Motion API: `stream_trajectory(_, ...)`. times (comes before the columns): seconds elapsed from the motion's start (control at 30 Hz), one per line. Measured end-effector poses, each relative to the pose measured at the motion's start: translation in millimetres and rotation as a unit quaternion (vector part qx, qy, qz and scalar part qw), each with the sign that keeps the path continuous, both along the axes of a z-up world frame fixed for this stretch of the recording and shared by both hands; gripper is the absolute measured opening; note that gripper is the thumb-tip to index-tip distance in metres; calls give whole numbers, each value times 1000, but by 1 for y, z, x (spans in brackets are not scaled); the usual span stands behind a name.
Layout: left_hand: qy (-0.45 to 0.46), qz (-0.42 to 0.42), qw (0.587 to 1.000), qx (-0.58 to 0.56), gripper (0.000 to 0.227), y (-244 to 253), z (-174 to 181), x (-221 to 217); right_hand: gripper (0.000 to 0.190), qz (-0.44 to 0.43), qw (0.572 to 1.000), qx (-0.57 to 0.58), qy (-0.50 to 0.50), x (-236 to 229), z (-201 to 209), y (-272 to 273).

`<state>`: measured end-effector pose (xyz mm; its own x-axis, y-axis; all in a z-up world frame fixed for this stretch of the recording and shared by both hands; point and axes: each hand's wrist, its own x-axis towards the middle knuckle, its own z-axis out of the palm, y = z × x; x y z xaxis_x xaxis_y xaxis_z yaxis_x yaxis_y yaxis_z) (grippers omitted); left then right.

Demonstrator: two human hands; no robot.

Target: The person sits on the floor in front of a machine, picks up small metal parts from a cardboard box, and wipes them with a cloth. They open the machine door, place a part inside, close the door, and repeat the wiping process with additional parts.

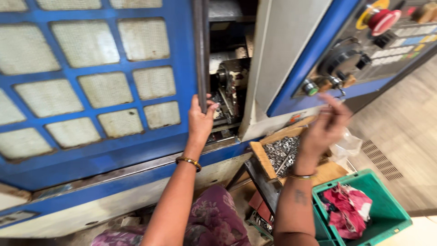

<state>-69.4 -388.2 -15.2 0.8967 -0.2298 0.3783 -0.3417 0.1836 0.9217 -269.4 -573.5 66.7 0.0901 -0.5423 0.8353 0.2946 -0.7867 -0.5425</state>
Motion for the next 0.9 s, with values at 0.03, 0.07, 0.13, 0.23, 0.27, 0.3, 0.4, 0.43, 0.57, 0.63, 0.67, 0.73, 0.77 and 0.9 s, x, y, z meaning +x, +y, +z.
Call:
stream_trajectory(0.03, 3, 2, 1000, 5, 32, 1, 3, -1, 7, -22, 999, -35, -30, -10, 6, -21)
stream_trajectory(0.07, 6, 5, 1000, 11, 32, 3, 5, -3, 8, -16, 999, -33, -27, -20, 11, -42)
stream_trajectory(0.13, 36, -2, 998, 43, 31, 8, 9, -6, 11, -6, 999, -28, -20, -34, 13, -77)
stream_trajectory(0.23, 63, -11, 996, 59, 30, 10, 13, -6, 11, 24, 998, 17, 54, -40, 5, -113)
stream_trajectory(0.27, 70, -13, 996, 60, 29, 10, 12, -6, 11, 46, 997, 20, 54, -41, 1, -120)
stream_trajectory(0.3, 42, -8, 998, 44, 30, 12, 11, -5, 11, 70, 996, 24, 54, -38, -4, -125)
stream_trajectory(0.4, -14, 2, 1000, 16, 31, 13, 5, -3, 10, -2, 993, 48, 105, -32, -12, -129)
stream_trajectory(0.43, -11, 0, 1000, 16, 31, 13, 3, -3, 10, -48, 988, 57, 132, -31, -12, -128)
stream_trajectory(0.57, -21, 5, 1000, -1, 32, 10, -1, 1, 9, 15, 987, 46, 151, -35, 6, -130)
stream_trajectory(0.63, -19, 9, 1000, 15, 31, 11, -2, 1, 9, 84, 978, 82, 172, -47, 19, -133)
stream_trajectory(0.67, -19, 10, 1000, 23, 31, 11, -2, 1, 9, 108, 977, 80, 163, -50, 23, -133)
stream_trajectory(0.73, -22, 3, 1000, 4, 31, 9, -2, -1, 10, 159, 973, 74, 147, -56, 32, -130)
stream_trajectory(0.77, -26, 2, 1000, -6, 30, 9, -1, 0, 9, 134, 981, 53, 131, -56, 31, -123)
stream_trajectory(0.9, -11, 26, 999, 28, 32, 8, 0, 1, 7, 132, 989, 1, 64, -47, 15, -80)
